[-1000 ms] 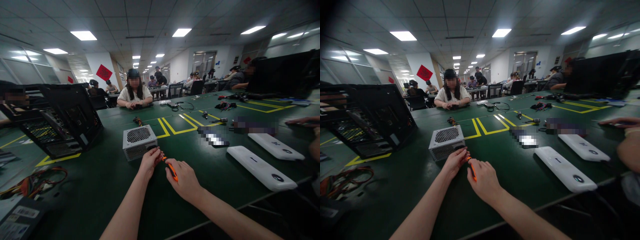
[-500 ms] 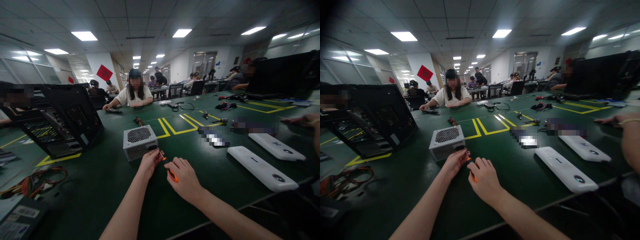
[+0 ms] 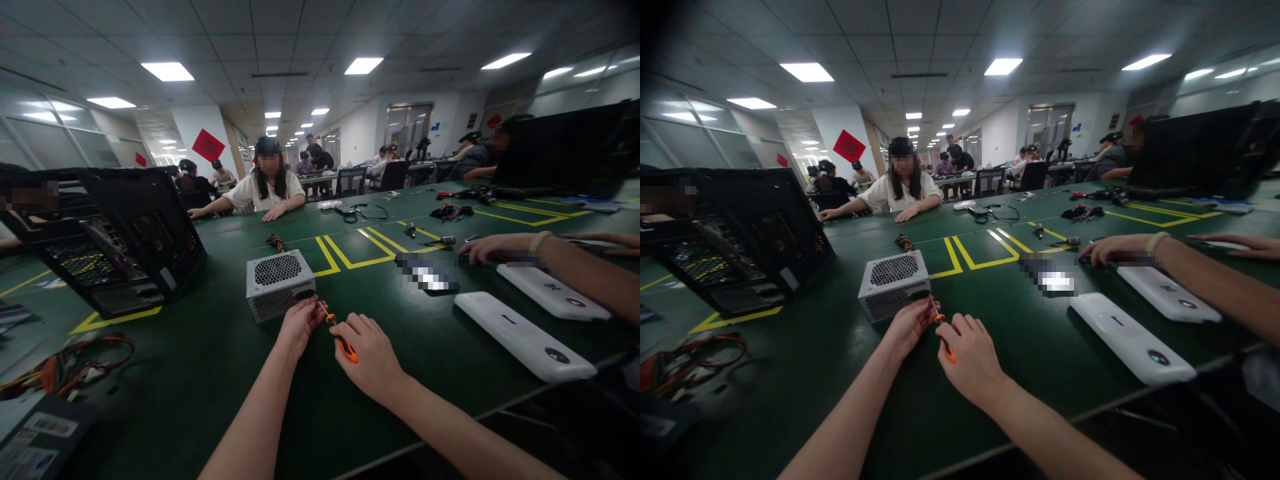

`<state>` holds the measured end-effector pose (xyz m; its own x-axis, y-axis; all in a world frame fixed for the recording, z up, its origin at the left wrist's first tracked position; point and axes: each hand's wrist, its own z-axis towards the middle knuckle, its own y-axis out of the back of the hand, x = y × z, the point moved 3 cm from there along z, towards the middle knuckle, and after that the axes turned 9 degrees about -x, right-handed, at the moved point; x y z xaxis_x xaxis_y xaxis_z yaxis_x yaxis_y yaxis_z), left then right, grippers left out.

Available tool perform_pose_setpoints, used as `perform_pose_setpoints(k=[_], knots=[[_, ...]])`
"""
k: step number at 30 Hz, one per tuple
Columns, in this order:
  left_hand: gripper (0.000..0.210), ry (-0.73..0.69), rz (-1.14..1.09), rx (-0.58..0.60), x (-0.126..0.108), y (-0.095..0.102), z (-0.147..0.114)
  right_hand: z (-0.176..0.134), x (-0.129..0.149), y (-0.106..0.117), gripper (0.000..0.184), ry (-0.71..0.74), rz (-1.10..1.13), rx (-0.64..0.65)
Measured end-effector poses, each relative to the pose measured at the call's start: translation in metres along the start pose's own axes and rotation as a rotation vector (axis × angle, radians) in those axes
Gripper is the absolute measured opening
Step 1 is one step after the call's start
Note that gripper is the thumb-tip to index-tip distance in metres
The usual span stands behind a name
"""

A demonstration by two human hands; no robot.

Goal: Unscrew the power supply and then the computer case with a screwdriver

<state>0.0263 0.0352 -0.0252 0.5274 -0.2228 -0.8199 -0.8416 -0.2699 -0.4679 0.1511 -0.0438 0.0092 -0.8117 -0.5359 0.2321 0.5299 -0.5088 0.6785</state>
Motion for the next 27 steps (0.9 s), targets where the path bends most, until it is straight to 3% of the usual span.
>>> perform_pose_setpoints(k=[5, 11, 20, 27], knots=[[0.01, 0.004, 0.001, 0.01, -0.0005, -0.0001, -0.0005, -0.0001, -0.0037, 0.0005, 0.016, -0.119, 0.116, 0.013], [0.01, 0.007, -0.012, -0.001, -0.0007, 0.0003, 0.0007, -0.0003, 0.0012, 0.0, 0.018, 0.045, 0.031, 0.017], [0.009, 0.015, -0.045, -0.008, 0.0, 0.0021, 0.0025, 0.002, -0.003, 0.002, 0.015, -0.038, 0.065, -0.052], [0.009, 0.008, -0.062, -0.029, -0.0009, 0.0014, 0.0017, 0.0005, 0.0016, 0.0001, 0.016, 0.074, -0.011, -0.034]])
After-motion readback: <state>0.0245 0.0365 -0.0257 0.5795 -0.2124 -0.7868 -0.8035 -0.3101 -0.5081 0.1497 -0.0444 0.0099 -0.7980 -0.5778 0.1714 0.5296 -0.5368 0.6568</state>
